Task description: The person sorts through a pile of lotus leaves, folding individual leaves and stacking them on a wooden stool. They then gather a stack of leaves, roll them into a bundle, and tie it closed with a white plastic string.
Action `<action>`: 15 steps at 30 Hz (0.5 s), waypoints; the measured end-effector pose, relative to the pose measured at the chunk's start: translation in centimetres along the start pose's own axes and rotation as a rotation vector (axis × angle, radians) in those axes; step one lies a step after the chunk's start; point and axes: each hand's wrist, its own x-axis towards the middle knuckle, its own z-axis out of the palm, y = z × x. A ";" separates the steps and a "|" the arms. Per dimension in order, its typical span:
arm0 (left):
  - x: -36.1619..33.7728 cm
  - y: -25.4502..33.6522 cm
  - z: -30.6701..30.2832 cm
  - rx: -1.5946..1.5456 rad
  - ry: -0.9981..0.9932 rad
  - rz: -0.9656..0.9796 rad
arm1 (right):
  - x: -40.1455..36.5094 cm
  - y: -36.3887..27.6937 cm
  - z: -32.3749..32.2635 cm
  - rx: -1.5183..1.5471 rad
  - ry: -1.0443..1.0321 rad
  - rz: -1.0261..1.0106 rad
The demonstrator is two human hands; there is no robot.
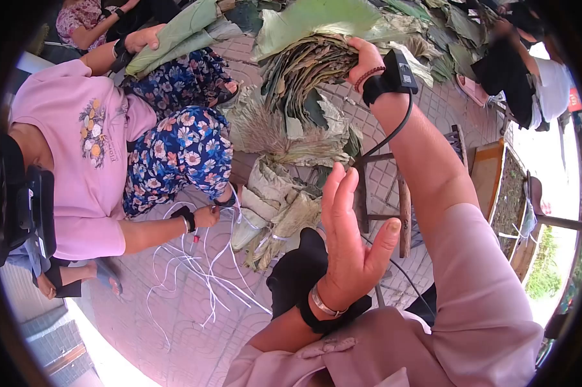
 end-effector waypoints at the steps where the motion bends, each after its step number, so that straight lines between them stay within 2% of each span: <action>1: 0.0 -0.1 -0.2 -0.016 -0.003 -0.006 | 0.1 1.2 0.3 0.043 -0.083 -0.002; 5: -0.3 -0.3 -0.9 -0.049 -0.060 -0.075 | 1.6 8.2 -1.9 0.171 -0.183 0.071; 7: -0.5 -0.6 -0.9 -0.072 -0.051 -0.099 | 2.6 13.7 -5.0 0.220 -0.124 0.123; 9: -0.8 -0.6 -1.1 -0.082 -0.092 -0.146 | 3.7 19.8 -9.7 0.044 0.052 0.254; 10: -0.9 -0.7 -1.1 -0.073 -0.092 -0.159 | 2.2 21.3 -10.4 -0.138 0.235 0.378; 11: -0.9 -0.9 -1.2 -0.066 -0.093 -0.170 | 3.5 24.5 -13.8 -0.207 0.365 0.516; 12: -0.9 -1.0 -1.2 -0.062 -0.097 -0.171 | 0.8 24.3 -13.8 -0.237 0.315 0.548; 15: -0.6 -0.8 -1.2 -0.039 -0.091 -0.176 | 0.7 25.7 -16.6 -0.269 0.300 0.520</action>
